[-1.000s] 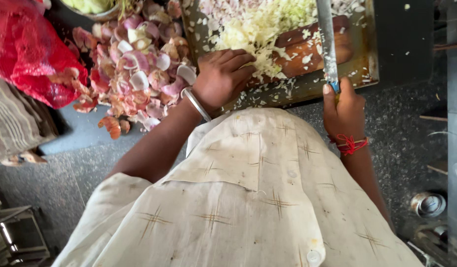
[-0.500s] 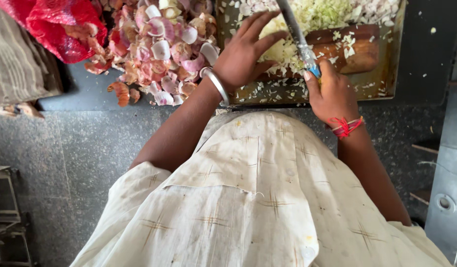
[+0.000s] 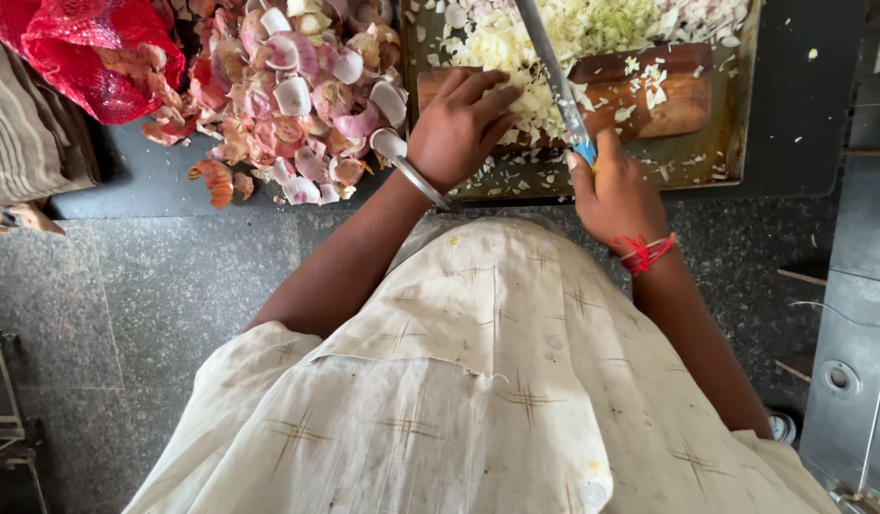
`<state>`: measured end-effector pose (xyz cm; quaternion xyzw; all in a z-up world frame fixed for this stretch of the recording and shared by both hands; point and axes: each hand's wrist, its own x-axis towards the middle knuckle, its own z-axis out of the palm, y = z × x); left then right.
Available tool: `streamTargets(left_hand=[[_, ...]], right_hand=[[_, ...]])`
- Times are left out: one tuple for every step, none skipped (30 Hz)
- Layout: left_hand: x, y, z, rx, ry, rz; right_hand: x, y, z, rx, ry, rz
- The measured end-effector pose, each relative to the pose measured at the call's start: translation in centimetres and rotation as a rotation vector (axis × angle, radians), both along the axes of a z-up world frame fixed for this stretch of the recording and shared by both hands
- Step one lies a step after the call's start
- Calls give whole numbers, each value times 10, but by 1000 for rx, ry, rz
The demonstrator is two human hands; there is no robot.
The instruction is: The person chops a cabbage on a wooden board using a large knife.
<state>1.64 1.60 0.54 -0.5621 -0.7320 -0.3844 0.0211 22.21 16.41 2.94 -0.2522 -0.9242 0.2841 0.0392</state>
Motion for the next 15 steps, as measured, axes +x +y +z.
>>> streamTargets(left_hand=[[1,-2,4,-1,-2,-3],[1,-4,9,32,-11,-28],[0,-6,12,65,-20,-52],[-1,-6,13,65,-22,-56],[-2,-5,12,88,-18,-54],[-2,-5,9,110,-17,-49],[-1,-4,4,109,-22,-51],[-2,-3,-2,74,-47,-52],[-3,-3,-7,40,-72,-54],[-2,-2,-11,38,-76,-53],[-1,0,-14,61,-73,-32],[-1,1,-16,83,-68,-10],[-1,1,-16,81,-69,-9],[-2,1,-16,84,-43,-21],[-3,2,-15,87,-17,-32]], right_hand=[[-1,0,7,-1,-2,-3],[-3,1,16,-2,-37,5],[-6,2,24,-3,-72,13],[-9,2,32,-4,-74,8],[-12,2,37,15,-80,24],[-15,2,41,32,-88,43],[-17,3,43,30,-93,41],[-20,4,45,48,-79,52],[-23,5,44,66,-65,64],[-28,3,41,64,-69,65],[-34,-1,35,-3,-214,7],[-39,-2,31,-71,-358,-50],[-45,-8,25,-73,-359,-48],[-52,-19,17,10,-338,7],[-58,-24,14,94,-316,63]])
